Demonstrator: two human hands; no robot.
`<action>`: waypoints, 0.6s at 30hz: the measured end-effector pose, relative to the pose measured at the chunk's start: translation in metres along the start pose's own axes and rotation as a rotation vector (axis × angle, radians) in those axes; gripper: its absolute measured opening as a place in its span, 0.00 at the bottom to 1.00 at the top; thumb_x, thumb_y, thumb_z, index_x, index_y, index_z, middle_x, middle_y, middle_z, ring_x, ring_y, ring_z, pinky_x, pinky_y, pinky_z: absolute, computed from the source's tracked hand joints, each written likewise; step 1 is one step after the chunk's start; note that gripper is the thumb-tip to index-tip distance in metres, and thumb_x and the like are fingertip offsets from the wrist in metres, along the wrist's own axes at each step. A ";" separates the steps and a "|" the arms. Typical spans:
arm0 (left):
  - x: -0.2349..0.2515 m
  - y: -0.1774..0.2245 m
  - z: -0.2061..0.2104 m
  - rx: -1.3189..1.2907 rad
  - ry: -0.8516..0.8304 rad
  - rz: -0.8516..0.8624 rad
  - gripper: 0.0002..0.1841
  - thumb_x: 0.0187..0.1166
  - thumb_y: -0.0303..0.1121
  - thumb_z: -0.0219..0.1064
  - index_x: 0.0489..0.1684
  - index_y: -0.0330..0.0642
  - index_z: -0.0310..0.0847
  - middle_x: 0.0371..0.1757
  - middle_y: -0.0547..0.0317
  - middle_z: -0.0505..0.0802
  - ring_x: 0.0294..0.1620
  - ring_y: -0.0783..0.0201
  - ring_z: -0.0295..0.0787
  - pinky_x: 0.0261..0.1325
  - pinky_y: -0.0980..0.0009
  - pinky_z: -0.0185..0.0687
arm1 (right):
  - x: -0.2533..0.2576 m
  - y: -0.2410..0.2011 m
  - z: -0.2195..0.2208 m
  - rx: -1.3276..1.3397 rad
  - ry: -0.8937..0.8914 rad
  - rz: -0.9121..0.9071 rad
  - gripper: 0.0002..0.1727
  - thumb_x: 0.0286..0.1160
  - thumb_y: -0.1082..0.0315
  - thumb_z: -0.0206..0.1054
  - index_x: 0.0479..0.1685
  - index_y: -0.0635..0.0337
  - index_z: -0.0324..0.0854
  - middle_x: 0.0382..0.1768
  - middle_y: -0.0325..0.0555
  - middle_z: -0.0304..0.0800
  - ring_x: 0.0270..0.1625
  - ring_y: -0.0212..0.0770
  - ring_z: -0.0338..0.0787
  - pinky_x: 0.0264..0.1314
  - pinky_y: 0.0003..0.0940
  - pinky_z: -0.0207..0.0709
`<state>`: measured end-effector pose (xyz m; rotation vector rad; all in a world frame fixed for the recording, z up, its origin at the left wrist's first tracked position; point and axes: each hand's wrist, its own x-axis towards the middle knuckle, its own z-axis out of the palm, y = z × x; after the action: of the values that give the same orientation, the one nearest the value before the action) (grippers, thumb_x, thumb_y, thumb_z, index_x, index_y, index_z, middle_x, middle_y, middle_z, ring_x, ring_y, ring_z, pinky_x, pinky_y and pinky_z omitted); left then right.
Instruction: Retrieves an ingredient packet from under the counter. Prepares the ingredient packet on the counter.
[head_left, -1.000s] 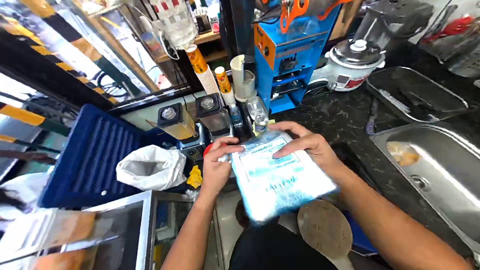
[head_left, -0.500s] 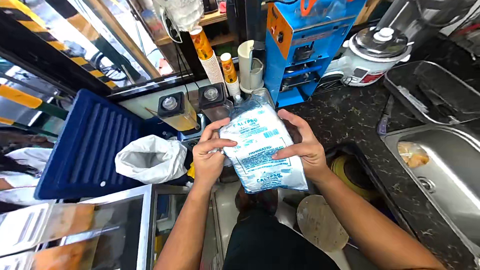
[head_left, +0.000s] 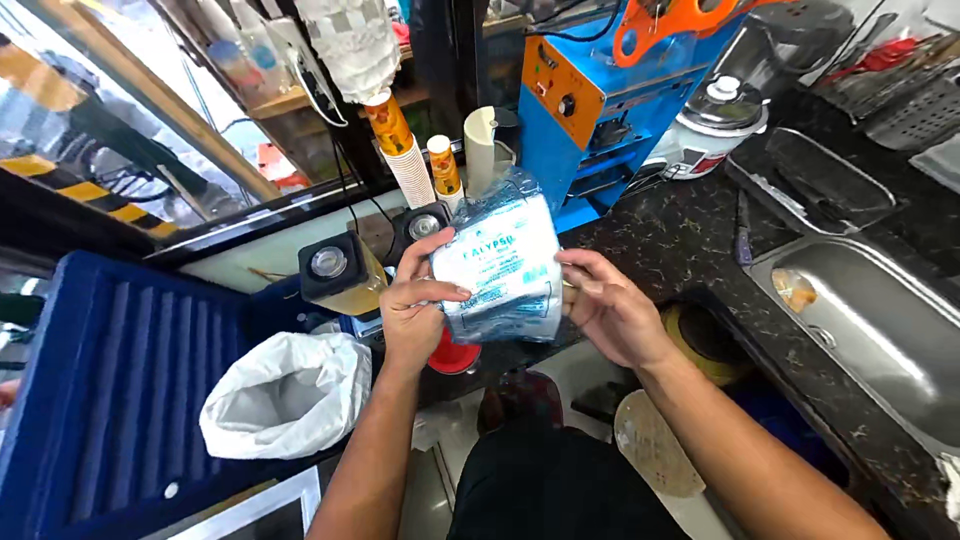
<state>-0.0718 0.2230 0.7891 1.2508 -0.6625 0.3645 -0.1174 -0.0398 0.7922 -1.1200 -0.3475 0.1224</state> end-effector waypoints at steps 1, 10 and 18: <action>0.003 -0.002 -0.004 -0.001 -0.010 0.001 0.10 0.67 0.18 0.72 0.31 0.46 0.94 0.77 0.52 0.83 0.76 0.54 0.80 0.73 0.58 0.83 | 0.004 0.002 0.008 -0.020 0.029 0.031 0.26 0.83 0.58 0.64 0.78 0.44 0.66 0.61 0.49 0.90 0.58 0.44 0.92 0.65 0.44 0.84; 0.026 -0.015 -0.035 -0.020 -0.054 0.002 0.12 0.67 0.16 0.69 0.31 0.46 0.94 0.79 0.53 0.82 0.75 0.54 0.81 0.71 0.58 0.85 | 0.048 0.006 0.038 -0.138 0.175 0.157 0.19 0.74 0.74 0.72 0.64 0.65 0.83 0.48 0.54 0.94 0.49 0.43 0.95 0.59 0.39 0.89; 0.037 -0.020 -0.054 0.039 -0.010 -0.013 0.10 0.72 0.19 0.71 0.42 0.42 0.94 0.82 0.48 0.78 0.77 0.50 0.80 0.73 0.55 0.84 | 0.080 0.013 0.038 -0.169 0.189 0.136 0.16 0.77 0.75 0.69 0.63 0.63 0.83 0.48 0.54 0.93 0.49 0.44 0.94 0.59 0.41 0.89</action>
<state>-0.0174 0.2650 0.7888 1.2946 -0.6578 0.3619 -0.0543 0.0196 0.8119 -1.3117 -0.1143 0.1071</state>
